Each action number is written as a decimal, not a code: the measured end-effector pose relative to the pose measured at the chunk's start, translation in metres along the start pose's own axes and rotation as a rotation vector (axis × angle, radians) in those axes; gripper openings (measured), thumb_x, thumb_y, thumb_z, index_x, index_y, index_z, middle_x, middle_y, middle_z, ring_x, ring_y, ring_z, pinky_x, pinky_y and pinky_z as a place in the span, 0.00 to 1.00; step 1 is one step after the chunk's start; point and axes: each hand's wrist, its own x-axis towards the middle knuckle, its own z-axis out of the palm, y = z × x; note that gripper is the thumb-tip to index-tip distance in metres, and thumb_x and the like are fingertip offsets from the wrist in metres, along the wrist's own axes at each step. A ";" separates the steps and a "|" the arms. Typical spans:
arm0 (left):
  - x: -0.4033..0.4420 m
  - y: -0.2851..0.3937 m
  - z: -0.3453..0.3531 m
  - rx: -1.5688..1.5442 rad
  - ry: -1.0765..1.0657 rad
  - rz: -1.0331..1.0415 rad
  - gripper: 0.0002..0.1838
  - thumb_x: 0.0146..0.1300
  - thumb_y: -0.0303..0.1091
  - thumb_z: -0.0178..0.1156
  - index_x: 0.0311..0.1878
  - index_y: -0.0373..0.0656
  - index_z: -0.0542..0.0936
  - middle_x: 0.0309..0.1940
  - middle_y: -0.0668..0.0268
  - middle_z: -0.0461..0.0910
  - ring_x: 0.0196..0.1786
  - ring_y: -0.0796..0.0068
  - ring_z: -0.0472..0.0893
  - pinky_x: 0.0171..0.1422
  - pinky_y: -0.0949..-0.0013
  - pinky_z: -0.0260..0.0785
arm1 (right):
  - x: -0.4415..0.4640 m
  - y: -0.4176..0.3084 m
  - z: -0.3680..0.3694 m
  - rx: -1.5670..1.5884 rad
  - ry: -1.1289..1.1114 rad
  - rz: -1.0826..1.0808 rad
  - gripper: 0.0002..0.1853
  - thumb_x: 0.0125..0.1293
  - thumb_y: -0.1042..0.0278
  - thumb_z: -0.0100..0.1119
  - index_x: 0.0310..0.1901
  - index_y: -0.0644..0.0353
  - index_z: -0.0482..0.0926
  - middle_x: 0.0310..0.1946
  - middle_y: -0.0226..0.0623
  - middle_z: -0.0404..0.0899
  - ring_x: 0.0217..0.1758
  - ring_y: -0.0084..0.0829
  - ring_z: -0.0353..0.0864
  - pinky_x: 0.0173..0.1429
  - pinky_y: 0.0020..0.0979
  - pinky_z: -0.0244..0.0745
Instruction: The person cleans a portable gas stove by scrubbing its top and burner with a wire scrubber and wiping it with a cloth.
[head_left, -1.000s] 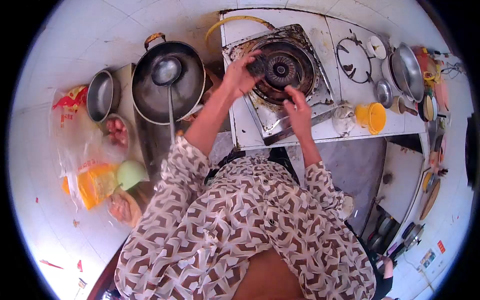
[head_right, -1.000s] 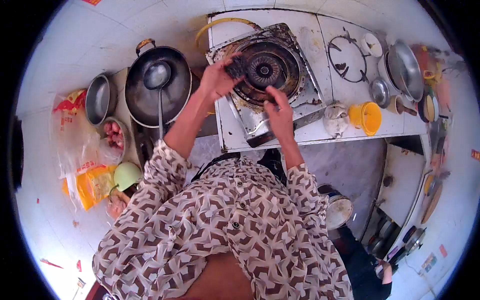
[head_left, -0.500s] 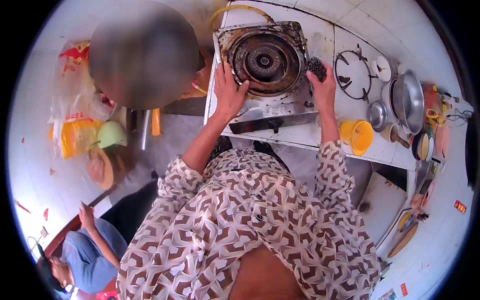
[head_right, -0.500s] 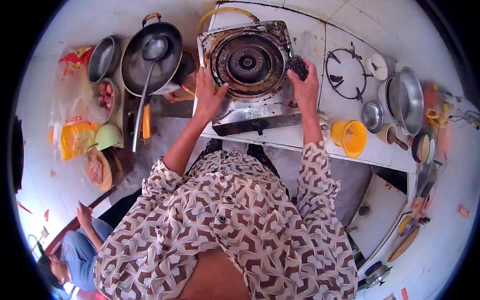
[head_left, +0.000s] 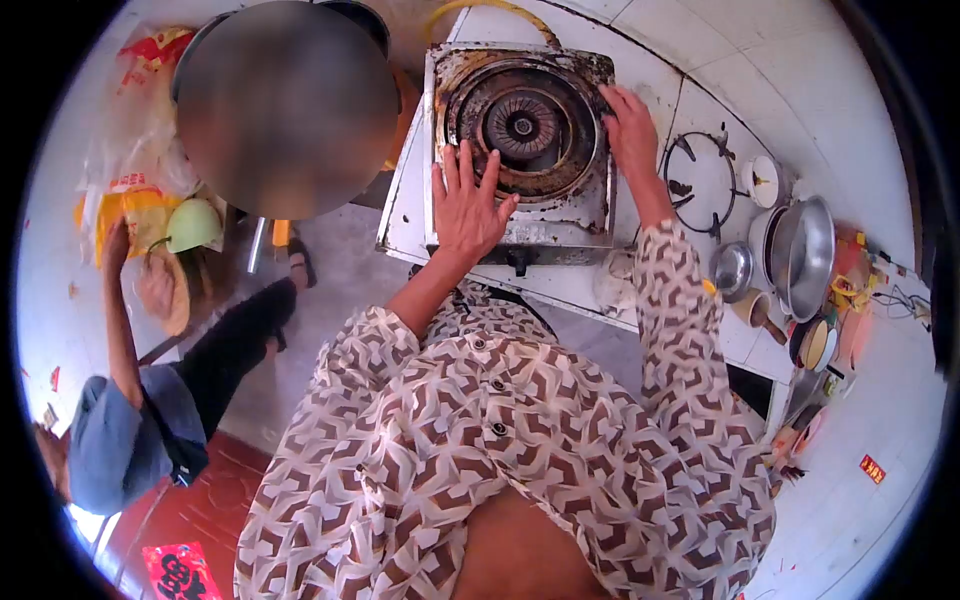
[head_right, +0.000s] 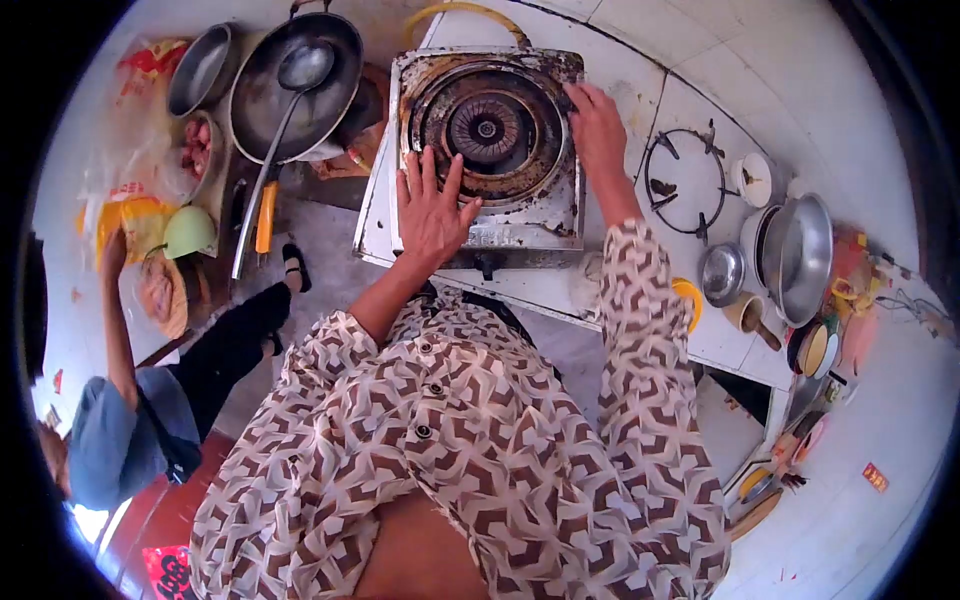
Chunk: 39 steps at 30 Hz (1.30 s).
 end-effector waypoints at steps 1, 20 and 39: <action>-0.001 -0.001 0.000 -0.005 -0.009 0.002 0.38 0.64 0.58 0.56 0.75 0.54 0.64 0.76 0.46 0.53 0.79 0.41 0.47 0.79 0.42 0.36 | 0.019 0.003 0.009 -0.006 0.028 -0.059 0.22 0.59 0.76 0.59 0.57 0.50 0.79 0.55 0.35 0.77 0.59 0.40 0.75 0.64 0.36 0.72; -0.022 -0.029 0.017 0.022 0.122 0.103 0.34 0.71 0.54 0.49 0.76 0.50 0.59 0.77 0.49 0.50 0.79 0.41 0.45 0.79 0.43 0.37 | -0.284 0.177 -0.385 -0.047 0.162 1.221 0.15 0.63 0.60 0.64 0.45 0.63 0.81 0.32 0.33 0.81 0.29 0.30 0.77 0.39 0.36 0.75; -0.001 -0.054 -0.001 -0.421 0.218 -0.384 0.35 0.66 0.34 0.56 0.73 0.34 0.55 0.74 0.43 0.54 0.78 0.46 0.49 0.80 0.46 0.39 | -0.076 -0.029 -0.097 0.734 -0.225 0.604 0.23 0.66 0.75 0.61 0.64 0.62 0.74 0.54 0.36 0.80 0.55 0.27 0.78 0.62 0.28 0.72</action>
